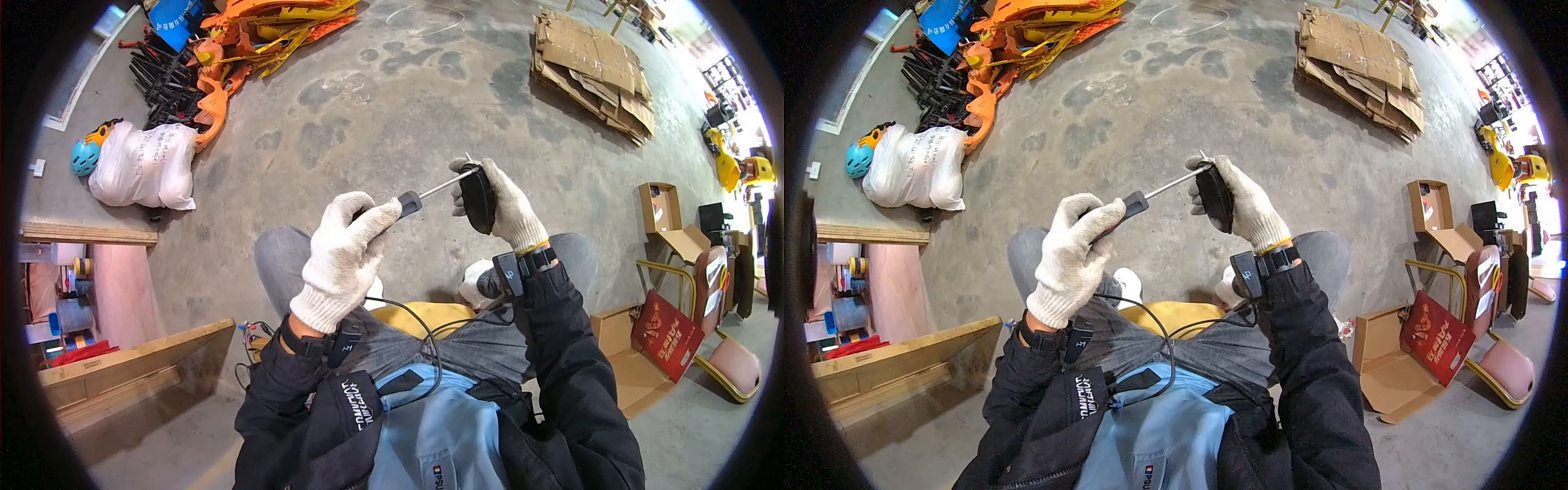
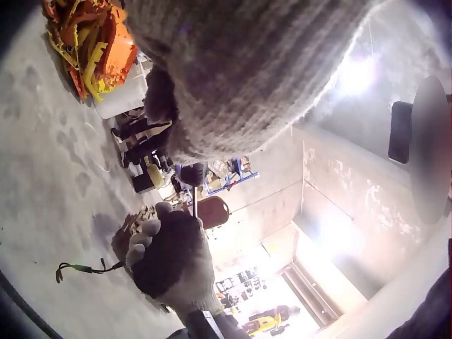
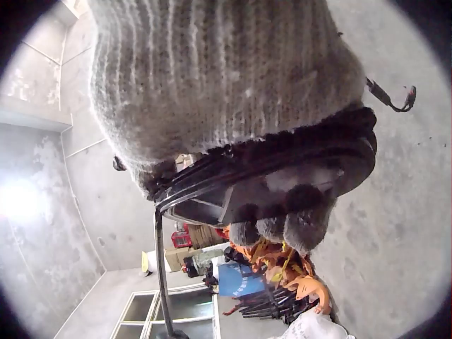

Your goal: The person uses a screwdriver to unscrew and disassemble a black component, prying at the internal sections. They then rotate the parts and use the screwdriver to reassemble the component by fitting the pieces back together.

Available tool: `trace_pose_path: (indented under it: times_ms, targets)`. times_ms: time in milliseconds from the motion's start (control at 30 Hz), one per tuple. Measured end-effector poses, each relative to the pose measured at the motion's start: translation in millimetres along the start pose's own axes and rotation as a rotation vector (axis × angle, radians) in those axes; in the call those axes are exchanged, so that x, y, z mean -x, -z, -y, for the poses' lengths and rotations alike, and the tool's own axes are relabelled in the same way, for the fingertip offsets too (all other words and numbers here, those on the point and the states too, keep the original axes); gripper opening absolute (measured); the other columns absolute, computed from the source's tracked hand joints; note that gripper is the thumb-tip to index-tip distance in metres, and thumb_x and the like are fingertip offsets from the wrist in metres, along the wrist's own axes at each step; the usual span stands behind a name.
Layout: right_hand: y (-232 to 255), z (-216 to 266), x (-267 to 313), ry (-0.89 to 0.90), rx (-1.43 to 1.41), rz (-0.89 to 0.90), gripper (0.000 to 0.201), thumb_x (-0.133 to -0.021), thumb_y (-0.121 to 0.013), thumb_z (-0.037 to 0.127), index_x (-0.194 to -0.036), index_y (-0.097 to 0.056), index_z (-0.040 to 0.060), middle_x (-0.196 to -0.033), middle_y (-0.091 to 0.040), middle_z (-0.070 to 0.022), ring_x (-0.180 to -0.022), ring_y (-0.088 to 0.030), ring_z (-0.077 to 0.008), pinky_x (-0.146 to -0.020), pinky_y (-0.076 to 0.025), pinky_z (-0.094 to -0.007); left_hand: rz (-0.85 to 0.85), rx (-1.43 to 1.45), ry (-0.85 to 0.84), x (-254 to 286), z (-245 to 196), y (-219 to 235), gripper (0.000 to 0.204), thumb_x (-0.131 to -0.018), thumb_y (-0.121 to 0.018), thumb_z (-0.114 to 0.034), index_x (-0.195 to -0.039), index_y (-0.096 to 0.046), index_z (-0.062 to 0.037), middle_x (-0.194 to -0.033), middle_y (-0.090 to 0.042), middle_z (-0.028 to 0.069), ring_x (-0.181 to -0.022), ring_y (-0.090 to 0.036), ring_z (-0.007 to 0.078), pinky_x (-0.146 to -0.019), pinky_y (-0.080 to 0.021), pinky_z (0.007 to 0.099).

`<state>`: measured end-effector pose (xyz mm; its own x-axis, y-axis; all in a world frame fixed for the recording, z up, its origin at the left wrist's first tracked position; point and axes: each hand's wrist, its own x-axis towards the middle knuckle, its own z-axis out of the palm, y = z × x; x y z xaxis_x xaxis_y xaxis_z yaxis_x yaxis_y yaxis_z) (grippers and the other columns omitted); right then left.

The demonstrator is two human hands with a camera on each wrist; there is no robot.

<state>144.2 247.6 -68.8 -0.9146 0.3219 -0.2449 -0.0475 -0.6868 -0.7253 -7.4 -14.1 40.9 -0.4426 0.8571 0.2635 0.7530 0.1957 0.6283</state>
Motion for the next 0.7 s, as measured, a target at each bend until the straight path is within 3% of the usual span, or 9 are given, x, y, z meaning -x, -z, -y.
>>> trace_pose_path:
  times_ms: [133,300,433,500,600,700]
  targets:
    - [-0.5,1.7,0.4,0.014,0.006,0.011,0.055,-0.114,-0.047,0.045,-0.143,-0.06,0.0005,-0.106,-0.076,-0.0139,-0.085,-0.073,-0.0217,-0.081,-0.062,-0.0365,-0.028,-0.059,-0.076,1.2,-0.7,0.4,0.051,-0.082,-0.073,0.012,-0.129,-0.072,-0.006,-0.121,-0.063,0.0148,-0.106,-0.068,0.0318,-0.09,-0.056,0.0348]
    - [1.1,0.1,-0.8,0.057,0.026,0.04,0.051,-0.114,-0.049,0.043,-0.142,-0.061,0.0013,-0.11,-0.074,-0.0128,-0.086,-0.07,-0.0196,-0.08,-0.06,-0.0346,0.026,0.185,0.069,2.4,-4.7,2.3,0.048,-0.087,-0.071,0.009,-0.133,-0.068,-0.0041,-0.125,-0.064,0.0155,-0.112,-0.069,0.0299,-0.093,-0.056,0.0342]
    - [2.1,-1.2,-1.7,0.061,0.001,0.038,0.051,-0.114,-0.05,0.042,-0.142,-0.061,0.0013,-0.111,-0.074,-0.0125,-0.088,-0.07,-0.0194,-0.081,-0.06,-0.035,0.053,0.219,0.094,1.3,-4.1,4.3,0.045,-0.091,-0.07,0.005,-0.135,-0.067,-0.0021,-0.126,-0.065,0.0156,-0.113,-0.069,0.028,-0.093,-0.056,0.0337]
    - [2.3,-0.3,-1.2,0.059,0.012,0.056,0.051,-0.113,-0.05,0.042,-0.142,-0.061,0.0013,-0.11,-0.074,-0.0122,-0.088,-0.07,-0.0196,-0.082,-0.06,-0.0352,0.068,0.331,0.218,0.4,-4.7,4.0,0.042,-0.092,-0.069,0.003,-0.135,-0.067,0.0002,-0.126,-0.066,0.0158,-0.109,-0.069,0.0252,-0.093,-0.055,0.0336]
    - [-0.9,0.7,-0.7,0.049,0.017,0.027,0.051,-0.113,-0.051,0.042,-0.141,-0.062,0.0012,-0.108,-0.074,-0.0121,-0.088,-0.07,-0.0194,-0.082,-0.06,-0.0353,0.038,0.241,0.119,-0.6,-1.2,3.5,0.042,-0.093,-0.07,0.0,-0.135,-0.066,0.0021,-0.121,-0.068,0.015,-0.103,-0.07,0.0227,-0.091,-0.056,0.0325]
    - [-0.4,0.2,-0.7,0.064,0.042,0.045,0.051,-0.113,-0.051,0.042,-0.142,-0.062,0.0018,-0.106,-0.074,-0.0115,-0.087,-0.07,-0.0191,-0.082,-0.06,-0.0355,0.079,0.27,0.15,-1.2,1.1,6.2,0.037,-0.099,-0.067,-0.007,-0.134,-0.066,0.0024,-0.116,-0.07,0.0135,-0.095,-0.069,0.0172,-0.086,-0.056,0.03]
